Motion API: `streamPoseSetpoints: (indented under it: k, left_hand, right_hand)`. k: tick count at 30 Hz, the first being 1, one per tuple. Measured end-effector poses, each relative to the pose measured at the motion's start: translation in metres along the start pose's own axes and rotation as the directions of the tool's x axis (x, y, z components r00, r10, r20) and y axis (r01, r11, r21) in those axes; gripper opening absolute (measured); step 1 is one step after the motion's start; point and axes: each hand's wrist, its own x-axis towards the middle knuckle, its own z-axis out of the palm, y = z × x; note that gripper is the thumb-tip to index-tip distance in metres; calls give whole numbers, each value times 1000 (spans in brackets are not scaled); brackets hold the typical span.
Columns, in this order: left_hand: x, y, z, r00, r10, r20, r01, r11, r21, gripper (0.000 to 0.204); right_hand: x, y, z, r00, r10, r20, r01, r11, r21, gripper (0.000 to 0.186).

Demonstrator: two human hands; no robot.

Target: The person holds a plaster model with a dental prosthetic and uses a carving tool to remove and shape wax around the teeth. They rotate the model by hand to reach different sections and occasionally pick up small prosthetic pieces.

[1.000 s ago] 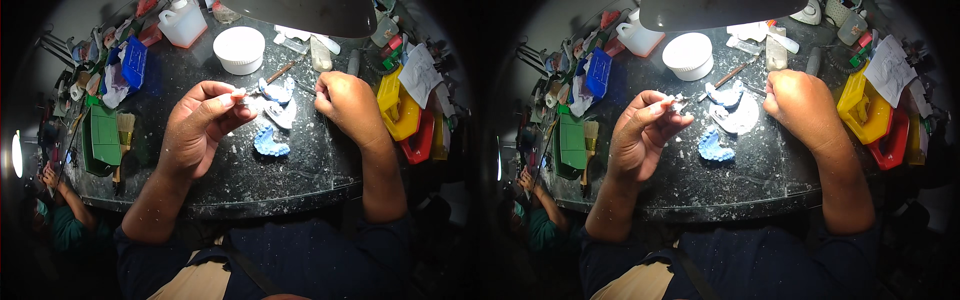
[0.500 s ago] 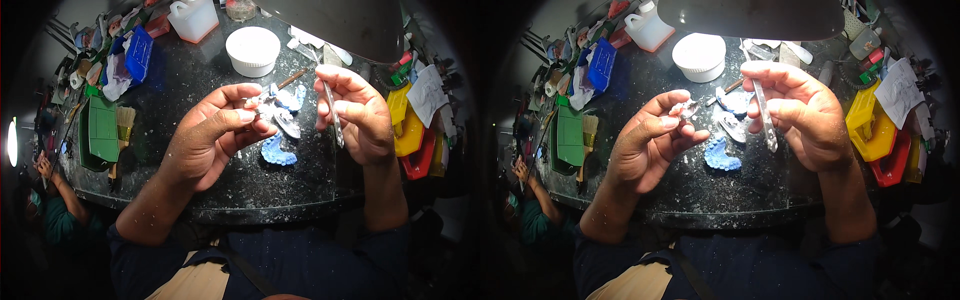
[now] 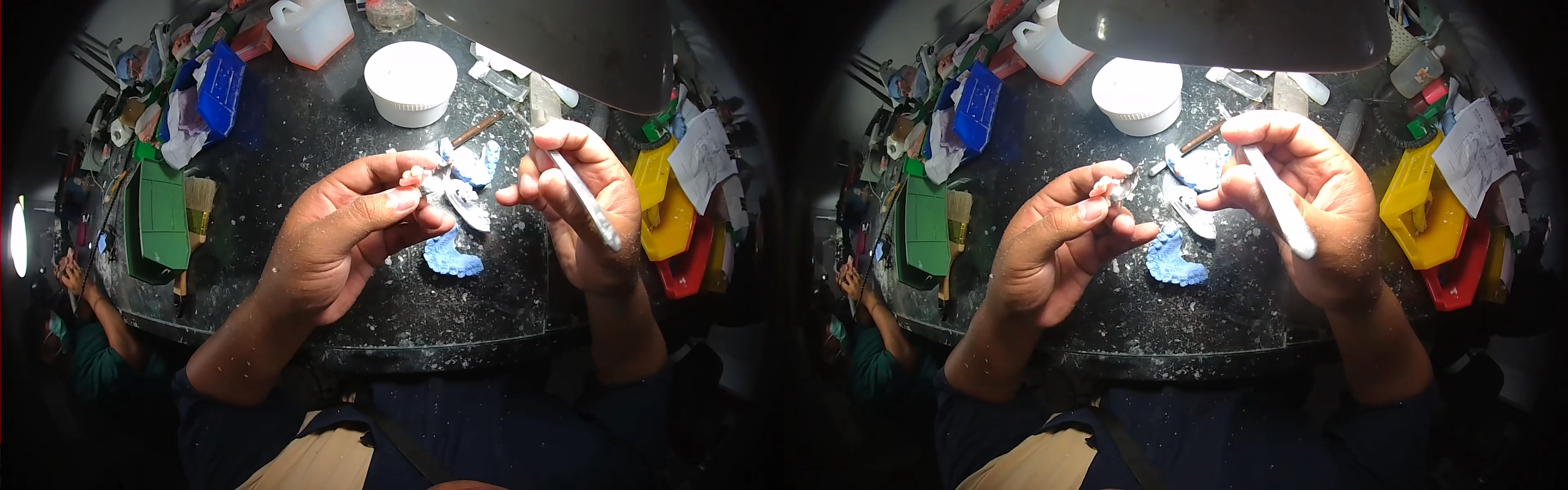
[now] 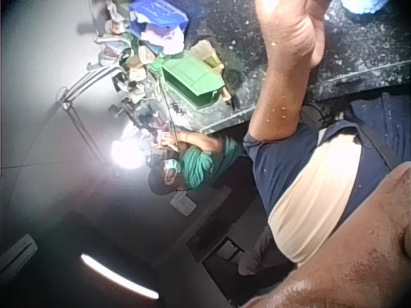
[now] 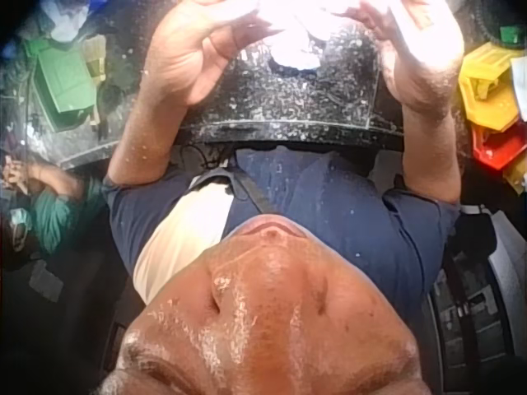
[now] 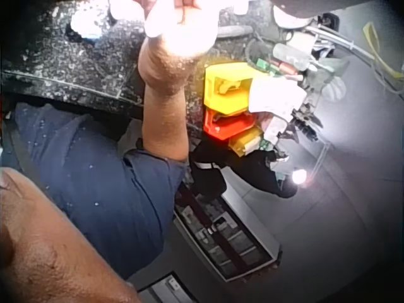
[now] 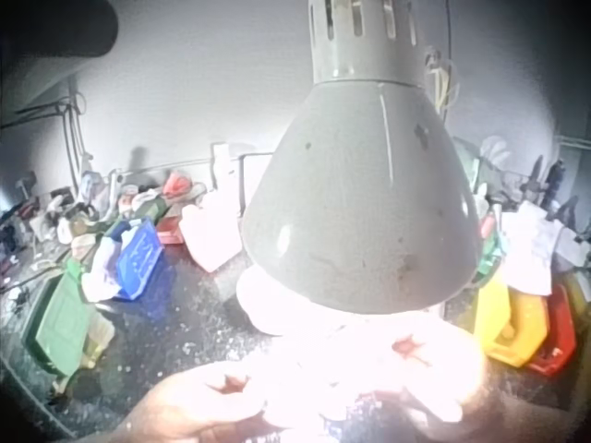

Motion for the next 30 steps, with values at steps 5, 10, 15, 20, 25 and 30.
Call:
streamPoseSetpoints:
  k: [5,10,15,20,25,30]
  left_hand:
    - [-2,2,2,999,-46,26,45,999,18,39]
    - [-2,-5,8,996,-68,51,66,997,40,37]
    - [-1,-11,4,993,-90,75,79,987,143,35]
    - [-2,-21,7,989,23,147,-60,966,252,39]
    - [-4,-21,9,988,103,113,-145,864,482,43]
    - [-2,-17,5,996,-48,71,19,932,362,32]
  right_hand:
    - [-3,1,8,994,-92,54,106,891,-441,26]
    - [-3,3,15,984,-102,142,168,789,-591,16]
    - [-3,5,14,990,-73,120,130,804,-581,8]
    - [-3,4,14,985,-103,141,171,739,-651,8]
    - [-5,3,17,991,-87,106,136,726,-674,10]
    - [-3,3,16,987,-132,90,156,680,-717,9]
